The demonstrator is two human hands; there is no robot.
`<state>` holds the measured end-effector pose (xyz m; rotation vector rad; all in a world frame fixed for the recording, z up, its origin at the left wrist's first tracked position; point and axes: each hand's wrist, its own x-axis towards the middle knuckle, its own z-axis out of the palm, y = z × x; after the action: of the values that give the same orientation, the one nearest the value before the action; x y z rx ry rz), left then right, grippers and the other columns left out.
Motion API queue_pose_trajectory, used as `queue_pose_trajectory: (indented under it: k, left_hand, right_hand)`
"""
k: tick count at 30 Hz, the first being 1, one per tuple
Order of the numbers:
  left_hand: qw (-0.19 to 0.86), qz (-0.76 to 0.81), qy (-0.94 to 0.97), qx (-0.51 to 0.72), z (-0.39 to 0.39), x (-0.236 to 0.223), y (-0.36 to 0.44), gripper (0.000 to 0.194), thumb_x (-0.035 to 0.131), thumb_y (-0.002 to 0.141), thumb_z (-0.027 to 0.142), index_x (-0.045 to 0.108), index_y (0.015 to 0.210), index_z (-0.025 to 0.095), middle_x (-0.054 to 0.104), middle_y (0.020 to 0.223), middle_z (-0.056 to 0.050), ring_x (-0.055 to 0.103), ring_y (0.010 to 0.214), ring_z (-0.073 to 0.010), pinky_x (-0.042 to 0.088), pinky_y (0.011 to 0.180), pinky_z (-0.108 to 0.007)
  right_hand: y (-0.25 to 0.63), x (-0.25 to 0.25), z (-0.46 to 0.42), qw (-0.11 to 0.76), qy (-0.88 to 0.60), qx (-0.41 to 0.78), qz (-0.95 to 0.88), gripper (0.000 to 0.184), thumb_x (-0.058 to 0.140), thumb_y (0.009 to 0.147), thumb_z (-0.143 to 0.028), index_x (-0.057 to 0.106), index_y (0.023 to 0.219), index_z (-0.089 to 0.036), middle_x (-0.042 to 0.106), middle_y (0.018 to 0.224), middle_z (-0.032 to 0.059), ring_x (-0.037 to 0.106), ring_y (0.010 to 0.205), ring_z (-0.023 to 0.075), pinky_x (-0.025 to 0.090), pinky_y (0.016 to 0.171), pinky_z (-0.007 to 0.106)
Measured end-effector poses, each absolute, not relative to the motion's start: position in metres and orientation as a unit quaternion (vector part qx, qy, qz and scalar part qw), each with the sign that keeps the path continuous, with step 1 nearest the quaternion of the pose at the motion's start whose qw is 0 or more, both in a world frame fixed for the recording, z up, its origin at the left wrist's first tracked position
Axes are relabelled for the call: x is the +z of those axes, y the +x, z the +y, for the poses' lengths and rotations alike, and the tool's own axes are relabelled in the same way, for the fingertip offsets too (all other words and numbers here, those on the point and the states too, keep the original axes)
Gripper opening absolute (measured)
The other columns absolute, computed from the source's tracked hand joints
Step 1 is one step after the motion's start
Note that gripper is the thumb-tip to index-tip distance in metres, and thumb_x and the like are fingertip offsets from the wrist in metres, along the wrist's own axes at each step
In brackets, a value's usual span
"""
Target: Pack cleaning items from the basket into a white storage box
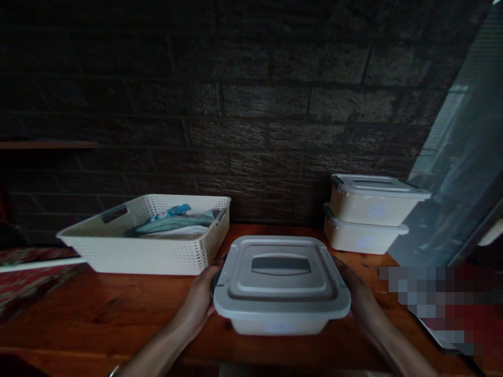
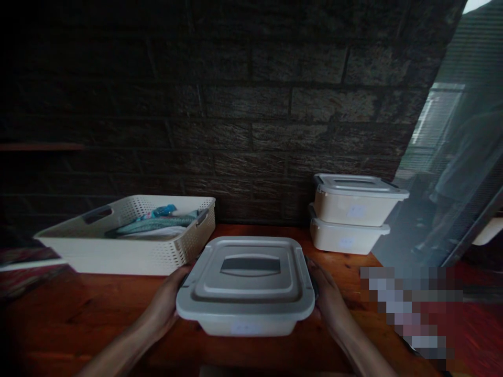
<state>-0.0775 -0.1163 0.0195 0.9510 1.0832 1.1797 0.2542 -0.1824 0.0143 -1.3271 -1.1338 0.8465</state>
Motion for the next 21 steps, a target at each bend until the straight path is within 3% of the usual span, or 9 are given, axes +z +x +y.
queue_pose_trajectory:
  k: [3, 5, 7, 10, 15, 18, 21]
  left_hand:
    - [0.579, 0.461, 0.444, 0.505, -0.117, 0.025, -0.076, 0.037, 0.061, 0.081, 0.046, 0.071, 0.105, 0.02, 0.068, 0.066, 0.0, 0.058, 0.049, -0.0183, 0.036, 0.043, -0.025]
    - [0.557, 0.441, 0.475, 0.52, -0.116, 0.031, -0.078, 0.048, 0.061, 0.083, 0.047, 0.066, 0.126, 0.025, 0.076, 0.097, -0.005, 0.07, 0.075, -0.0242, 0.051, 0.061, -0.03]
    - [0.516, 0.422, 0.517, 0.536, -0.114, 0.036, -0.082, 0.051, 0.061, 0.086, 0.047, 0.063, 0.134, 0.028, 0.07, 0.126, -0.007, 0.068, 0.105, -0.0273, 0.052, 0.086, -0.035]
    - [0.433, 0.429, 0.593, 0.526, -0.109, 0.041, -0.092, 0.043, 0.061, 0.089, 0.047, 0.069, 0.126, 0.026, 0.064, 0.135, -0.008, 0.056, 0.126, -0.0287, 0.038, 0.11, -0.039]
    - [0.335, 0.465, 0.633, 0.521, -0.106, 0.044, -0.103, 0.04, 0.06, 0.089, 0.054, 0.08, 0.103, 0.022, 0.064, 0.119, -0.012, 0.054, 0.123, -0.0316, 0.034, 0.114, -0.045]
    - [0.295, 0.467, 0.666, 0.502, -0.113, 0.048, -0.098, 0.037, 0.061, 0.089, 0.053, 0.082, 0.09, 0.023, 0.062, 0.125, -0.012, 0.049, 0.13, -0.0328, 0.029, 0.118, -0.045]
    - [0.255, 0.478, 0.671, 0.505, -0.123, 0.056, -0.088, 0.044, 0.054, 0.094, 0.052, 0.08, 0.088, 0.017, 0.057, 0.136, -0.015, 0.046, 0.135, -0.0333, 0.026, 0.12, -0.046]
  right_hand:
    - [0.252, 0.015, -0.183, 0.56, -0.564, 0.4, -0.456, 0.067, 0.048, 0.089, -0.069, 0.067, 0.133, -0.022, 0.076, 0.079, 0.0071, 0.073, 0.079, 0.0325, 0.058, 0.072, 0.044]
    - [0.252, 0.02, -0.185, 0.56, -0.558, 0.404, -0.46, 0.063, 0.047, 0.091, -0.067, 0.066, 0.134, -0.024, 0.077, 0.084, 0.0074, 0.073, 0.086, 0.033, 0.058, 0.074, 0.044]
    - [0.254, 0.028, -0.187, 0.57, -0.544, 0.39, -0.477, 0.058, 0.049, 0.092, -0.063, 0.065, 0.134, -0.026, 0.077, 0.096, 0.0077, 0.071, 0.099, 0.0328, 0.058, 0.08, 0.043]
    - [0.26, 0.04, -0.189, 0.565, -0.539, 0.354, -0.514, 0.051, 0.055, 0.092, -0.058, 0.067, 0.13, -0.024, 0.074, 0.114, 0.0088, 0.067, 0.11, 0.0323, 0.056, 0.089, 0.043]
    - [0.266, 0.057, -0.192, 0.518, -0.607, 0.232, -0.556, 0.051, 0.054, 0.093, -0.061, 0.071, 0.116, -0.018, 0.071, 0.118, 0.0138, 0.067, 0.105, 0.0319, 0.053, 0.089, 0.042]
    - [0.261, 0.061, -0.193, 0.503, -0.61, 0.238, -0.564, 0.056, 0.056, 0.091, -0.063, 0.067, 0.121, -0.018, 0.069, 0.124, 0.0156, 0.071, 0.099, 0.032, 0.056, 0.081, 0.041]
    - [0.254, 0.066, -0.194, 0.495, -0.61, 0.207, -0.583, 0.055, 0.056, 0.09, -0.063, 0.07, 0.117, -0.017, 0.073, 0.115, 0.0156, 0.072, 0.094, 0.0325, 0.057, 0.075, 0.04]
